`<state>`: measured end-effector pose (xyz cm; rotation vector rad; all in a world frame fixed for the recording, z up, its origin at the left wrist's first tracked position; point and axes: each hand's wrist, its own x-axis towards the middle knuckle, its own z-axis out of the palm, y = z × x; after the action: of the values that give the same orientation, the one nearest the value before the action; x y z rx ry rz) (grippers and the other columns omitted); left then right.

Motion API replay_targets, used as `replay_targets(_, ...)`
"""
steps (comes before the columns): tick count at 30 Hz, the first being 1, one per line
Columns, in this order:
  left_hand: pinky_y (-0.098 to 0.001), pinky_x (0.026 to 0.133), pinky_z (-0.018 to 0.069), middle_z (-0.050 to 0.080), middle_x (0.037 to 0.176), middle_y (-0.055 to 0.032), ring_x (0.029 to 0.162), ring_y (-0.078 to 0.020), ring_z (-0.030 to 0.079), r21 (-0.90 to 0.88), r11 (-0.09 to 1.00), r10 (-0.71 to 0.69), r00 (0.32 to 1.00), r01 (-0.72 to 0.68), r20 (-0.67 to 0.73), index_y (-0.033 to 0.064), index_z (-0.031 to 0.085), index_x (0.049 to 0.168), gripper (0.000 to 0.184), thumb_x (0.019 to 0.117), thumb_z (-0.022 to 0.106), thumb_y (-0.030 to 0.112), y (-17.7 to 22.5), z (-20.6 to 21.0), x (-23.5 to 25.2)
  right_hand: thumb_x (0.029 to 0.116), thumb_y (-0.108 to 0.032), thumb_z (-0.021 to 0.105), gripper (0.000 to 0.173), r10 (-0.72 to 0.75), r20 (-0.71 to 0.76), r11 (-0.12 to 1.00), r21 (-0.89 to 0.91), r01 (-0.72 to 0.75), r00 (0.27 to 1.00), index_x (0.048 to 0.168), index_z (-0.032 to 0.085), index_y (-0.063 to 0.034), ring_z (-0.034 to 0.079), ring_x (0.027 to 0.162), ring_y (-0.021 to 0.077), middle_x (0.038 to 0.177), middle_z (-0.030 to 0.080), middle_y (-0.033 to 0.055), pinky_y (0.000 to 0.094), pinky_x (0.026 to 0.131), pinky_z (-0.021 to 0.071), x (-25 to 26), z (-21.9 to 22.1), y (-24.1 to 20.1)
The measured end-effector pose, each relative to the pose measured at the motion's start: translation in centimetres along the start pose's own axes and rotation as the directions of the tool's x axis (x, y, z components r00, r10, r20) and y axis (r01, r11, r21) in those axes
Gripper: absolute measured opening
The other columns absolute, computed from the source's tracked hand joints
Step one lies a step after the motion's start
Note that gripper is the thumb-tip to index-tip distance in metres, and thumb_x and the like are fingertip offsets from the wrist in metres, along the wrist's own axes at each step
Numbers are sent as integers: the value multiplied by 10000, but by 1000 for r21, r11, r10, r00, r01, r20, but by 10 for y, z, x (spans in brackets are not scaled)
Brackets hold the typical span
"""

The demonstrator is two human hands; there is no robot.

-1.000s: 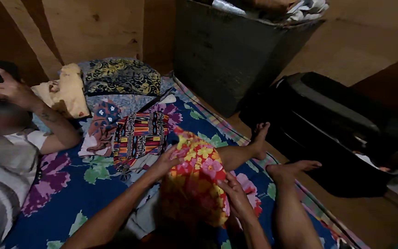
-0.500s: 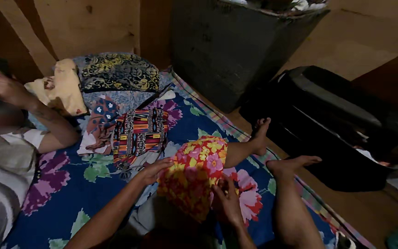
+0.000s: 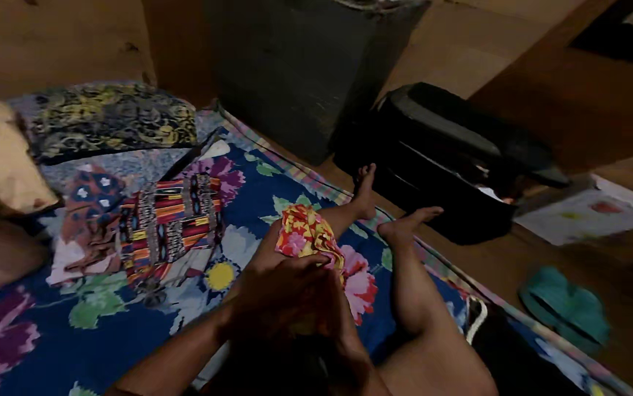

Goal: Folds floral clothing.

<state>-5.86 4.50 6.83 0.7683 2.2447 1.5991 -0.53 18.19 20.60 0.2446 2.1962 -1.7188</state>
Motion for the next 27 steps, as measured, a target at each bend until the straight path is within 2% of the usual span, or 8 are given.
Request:
replay_targets(1,-369,969,513,681,1178,-184,1033,-185,660,0,999,-33,999,33,41,-2,558,1412,399,1083,478,209,1,4,7,1112,-102,249,420,-227,-30,955,190,228,974,1281,514,177,627,1052,119,1165,631,238,193,913,501,26,-3,82)
replay_targets(3,-403,1036,489,652,1278,-205,1141,-228,647,20,994,-109,988,108,105,7,532,1442,403,1080,482,180,4,13,17,1123,-316,254,488,-183,-82,853,482,199,980,1331,539,21,662,1037,81,1147,680,85,257,891,568,54,-1,159)
replay_targets(8,-372,1099,437,585,1390,-203,1255,-202,580,-137,968,-191,970,212,151,-37,487,1460,429,1070,480,141,-3,27,24,1120,-360,276,493,-100,-14,717,692,82,995,1434,492,-47,650,1135,108,1262,663,70,319,975,559,61,-4,199)
replay_targets(12,-215,799,557,684,1054,26,888,-3,649,-576,789,-195,976,214,94,31,551,1325,324,1030,455,124,4,14,18,1102,-302,343,399,-26,3,643,766,14,1000,1259,621,-63,706,972,127,1069,727,66,325,848,607,66,-2,195)
replay_targets(16,-226,879,546,668,1148,10,971,-5,644,-596,782,-260,965,183,-45,-11,511,1380,397,1010,400,81,19,-16,15,1081,-213,429,306,45,-31,714,700,-11,998,1193,653,-37,702,926,109,1026,726,59,297,821,600,64,-15,164)
replay_targets(19,-239,850,577,713,1052,33,936,-31,678,-660,750,-169,974,29,-149,42,599,1236,328,987,386,60,19,-37,15,1050,-132,466,188,37,-87,674,738,39,996,1130,611,-42,715,812,85,916,732,38,266,723,614,67,-20,142)
replay_targets(24,-225,768,602,733,968,19,845,-46,706,-789,614,-201,968,7,-147,103,585,1263,350,1012,344,63,31,-62,9,1055,-73,429,170,-17,-99,619,781,89,995,1128,577,-32,730,768,98,877,740,53,271,693,628,67,-26,124)
replay_targets(27,-233,764,601,723,984,7,849,-56,702,-784,621,-222,964,22,-148,85,562,1284,345,1018,347,43,29,-66,8,1050,-80,472,166,14,-147,764,640,84,989,1178,553,-15,728,771,93,893,734,61,263,693,627,70,-27,127)
